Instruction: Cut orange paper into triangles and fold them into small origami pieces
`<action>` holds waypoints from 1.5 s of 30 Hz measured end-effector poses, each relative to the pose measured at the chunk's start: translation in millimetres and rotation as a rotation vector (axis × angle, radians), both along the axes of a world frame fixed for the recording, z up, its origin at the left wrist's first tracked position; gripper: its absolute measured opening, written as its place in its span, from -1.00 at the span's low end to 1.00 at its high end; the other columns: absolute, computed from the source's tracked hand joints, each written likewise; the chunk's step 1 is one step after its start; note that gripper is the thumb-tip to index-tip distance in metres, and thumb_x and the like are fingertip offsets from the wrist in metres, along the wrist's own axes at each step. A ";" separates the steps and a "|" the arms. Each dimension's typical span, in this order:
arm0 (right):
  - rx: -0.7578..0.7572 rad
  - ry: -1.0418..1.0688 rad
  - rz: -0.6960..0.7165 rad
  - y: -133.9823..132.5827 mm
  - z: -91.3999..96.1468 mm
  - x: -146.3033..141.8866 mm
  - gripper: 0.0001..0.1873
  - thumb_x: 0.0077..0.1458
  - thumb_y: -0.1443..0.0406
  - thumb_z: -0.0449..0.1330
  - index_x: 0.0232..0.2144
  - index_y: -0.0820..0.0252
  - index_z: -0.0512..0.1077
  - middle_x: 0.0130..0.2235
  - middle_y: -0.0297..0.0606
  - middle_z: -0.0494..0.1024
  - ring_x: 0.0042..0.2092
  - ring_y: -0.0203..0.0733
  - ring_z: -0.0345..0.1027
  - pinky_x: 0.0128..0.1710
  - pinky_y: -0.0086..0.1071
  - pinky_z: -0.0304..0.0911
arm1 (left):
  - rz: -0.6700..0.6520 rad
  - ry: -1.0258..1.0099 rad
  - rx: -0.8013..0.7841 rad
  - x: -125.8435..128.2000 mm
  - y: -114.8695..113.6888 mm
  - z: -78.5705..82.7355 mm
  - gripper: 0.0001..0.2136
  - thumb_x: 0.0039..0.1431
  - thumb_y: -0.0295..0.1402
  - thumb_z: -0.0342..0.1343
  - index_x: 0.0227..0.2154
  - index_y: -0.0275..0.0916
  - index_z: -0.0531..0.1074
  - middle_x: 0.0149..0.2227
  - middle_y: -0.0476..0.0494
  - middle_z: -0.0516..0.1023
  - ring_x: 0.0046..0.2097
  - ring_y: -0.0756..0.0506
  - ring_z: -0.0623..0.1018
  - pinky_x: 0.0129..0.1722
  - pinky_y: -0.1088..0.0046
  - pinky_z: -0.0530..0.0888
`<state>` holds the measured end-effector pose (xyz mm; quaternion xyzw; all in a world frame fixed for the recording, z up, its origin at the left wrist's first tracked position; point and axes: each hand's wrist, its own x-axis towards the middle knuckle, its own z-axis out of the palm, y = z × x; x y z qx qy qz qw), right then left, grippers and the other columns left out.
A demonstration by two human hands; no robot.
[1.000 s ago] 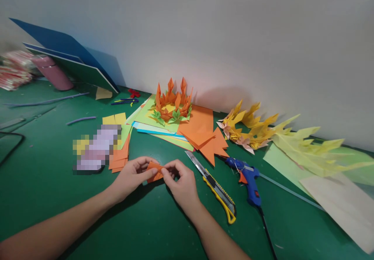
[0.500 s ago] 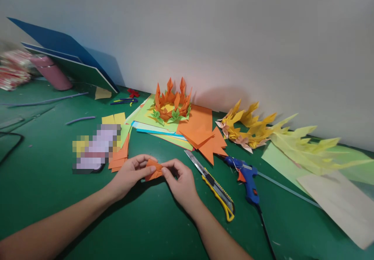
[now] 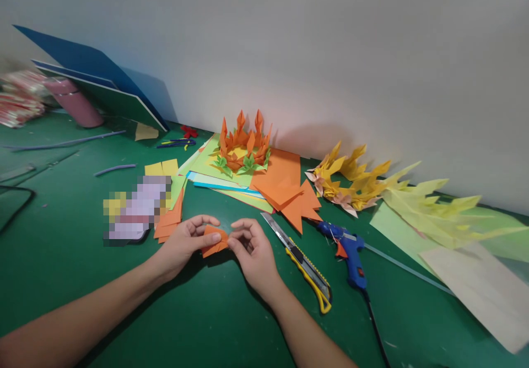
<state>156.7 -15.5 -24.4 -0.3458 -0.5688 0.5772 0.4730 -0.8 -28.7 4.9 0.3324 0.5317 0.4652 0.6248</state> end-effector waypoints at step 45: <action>0.363 -0.306 -0.073 0.4 2.6 1.3 -0.84 0.01 0.41 0.10 -0.36 0.10 0.45 -0.33 -0.25 0.43 -0.31 -0.20 0.33 -0.41 -0.37 0.25 | -0.017 0.188 0.133 0.4 -2.2 -8.1 -0.77 -0.14 -0.24 0.27 -0.41 -0.26 0.53 -0.39 -0.07 0.59 -0.40 -0.02 0.52 -0.30 0.44 0.48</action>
